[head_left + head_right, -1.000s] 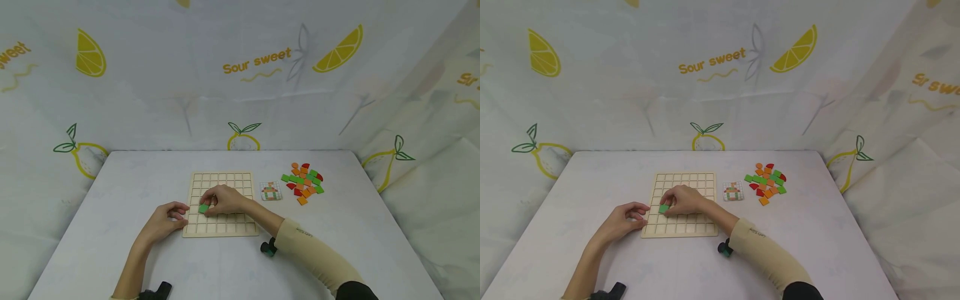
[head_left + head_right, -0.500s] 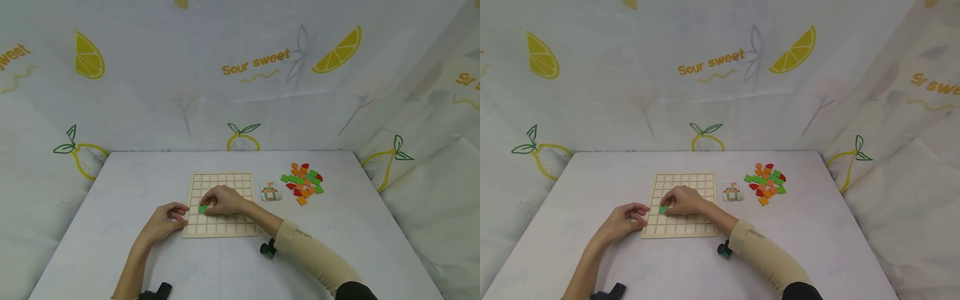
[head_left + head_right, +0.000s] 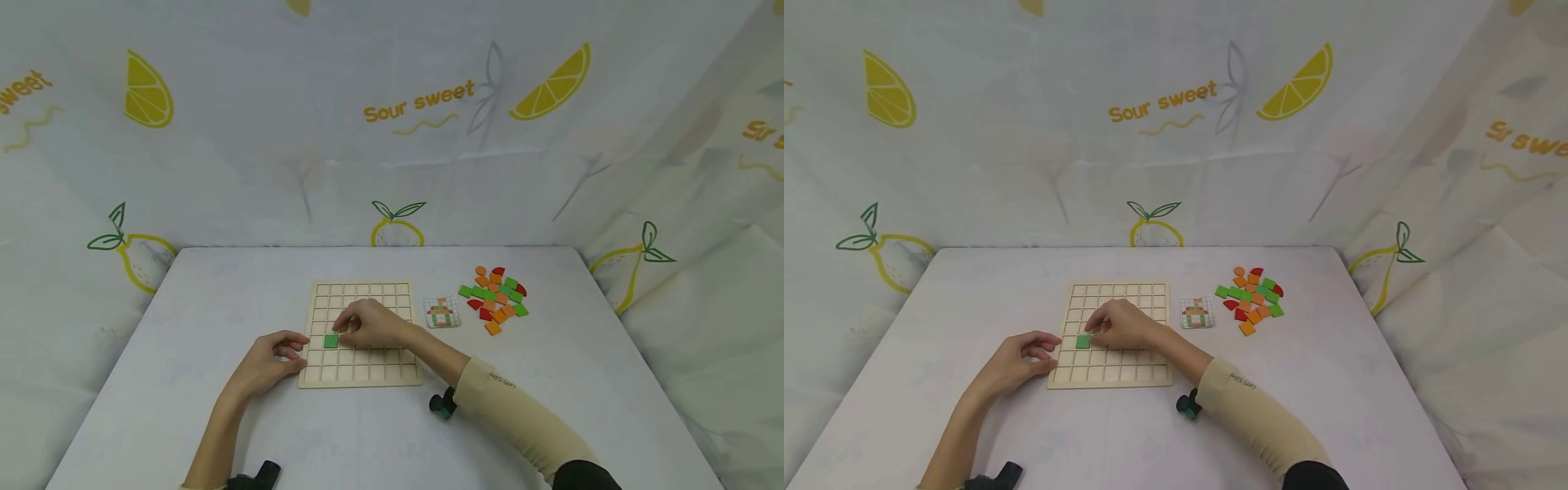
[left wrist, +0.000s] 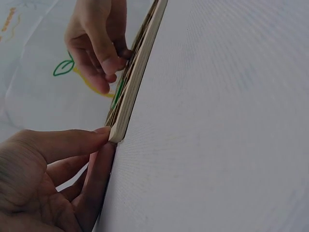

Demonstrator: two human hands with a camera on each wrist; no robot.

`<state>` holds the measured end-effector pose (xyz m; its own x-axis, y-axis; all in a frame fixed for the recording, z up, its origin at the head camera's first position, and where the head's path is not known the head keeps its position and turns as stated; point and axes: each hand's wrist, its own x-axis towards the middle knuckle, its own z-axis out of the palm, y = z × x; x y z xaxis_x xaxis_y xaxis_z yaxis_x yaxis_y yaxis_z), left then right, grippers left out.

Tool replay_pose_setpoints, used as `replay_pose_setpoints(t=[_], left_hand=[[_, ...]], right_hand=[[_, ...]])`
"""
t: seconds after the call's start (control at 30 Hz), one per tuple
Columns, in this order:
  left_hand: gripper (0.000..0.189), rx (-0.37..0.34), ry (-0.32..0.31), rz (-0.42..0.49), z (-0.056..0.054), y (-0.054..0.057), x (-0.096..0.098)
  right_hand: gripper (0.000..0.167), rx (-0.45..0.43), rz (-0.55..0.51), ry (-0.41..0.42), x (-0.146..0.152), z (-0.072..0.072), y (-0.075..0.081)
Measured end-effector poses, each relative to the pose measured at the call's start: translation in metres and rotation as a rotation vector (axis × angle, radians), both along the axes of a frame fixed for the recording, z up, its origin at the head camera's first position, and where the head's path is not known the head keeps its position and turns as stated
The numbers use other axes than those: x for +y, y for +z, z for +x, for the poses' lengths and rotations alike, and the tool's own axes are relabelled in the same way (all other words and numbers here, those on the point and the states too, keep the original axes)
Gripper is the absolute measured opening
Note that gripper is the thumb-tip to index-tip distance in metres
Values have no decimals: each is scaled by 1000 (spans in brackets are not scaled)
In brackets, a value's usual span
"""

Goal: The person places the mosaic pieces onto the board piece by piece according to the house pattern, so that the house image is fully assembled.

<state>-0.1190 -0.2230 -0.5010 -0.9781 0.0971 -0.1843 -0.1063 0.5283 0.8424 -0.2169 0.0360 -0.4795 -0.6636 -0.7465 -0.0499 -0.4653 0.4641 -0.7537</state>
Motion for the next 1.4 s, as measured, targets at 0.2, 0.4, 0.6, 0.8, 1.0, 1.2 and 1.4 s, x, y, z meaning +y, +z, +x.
replay_pose_setpoints(t=[0.2,0.4,0.6,0.8,1.0,1.2,1.4], left_hand=[[42,-1,6,-2,0,0,0],[42,3,2,-2,0,-1,1],[42,-7,11,-2,0,0,2],[42,-12,16,1,0,0,2],[41,-5,21,-13,1,2,4],[42,-3,31,-13,1,1,5],[42,-8,37,-14,2,1,5]], right_hand=[[16,34,26,31,-3,3,-2],[12,104,100,32,-9,9,1],[16,173,193,18,-9,12,4],[26,194,224,59,-6,13,8],[27,201,103,53,9,8,8],[25,162,-14,-38,41,-2,11],[25,123,-91,-191,85,-18,12]])
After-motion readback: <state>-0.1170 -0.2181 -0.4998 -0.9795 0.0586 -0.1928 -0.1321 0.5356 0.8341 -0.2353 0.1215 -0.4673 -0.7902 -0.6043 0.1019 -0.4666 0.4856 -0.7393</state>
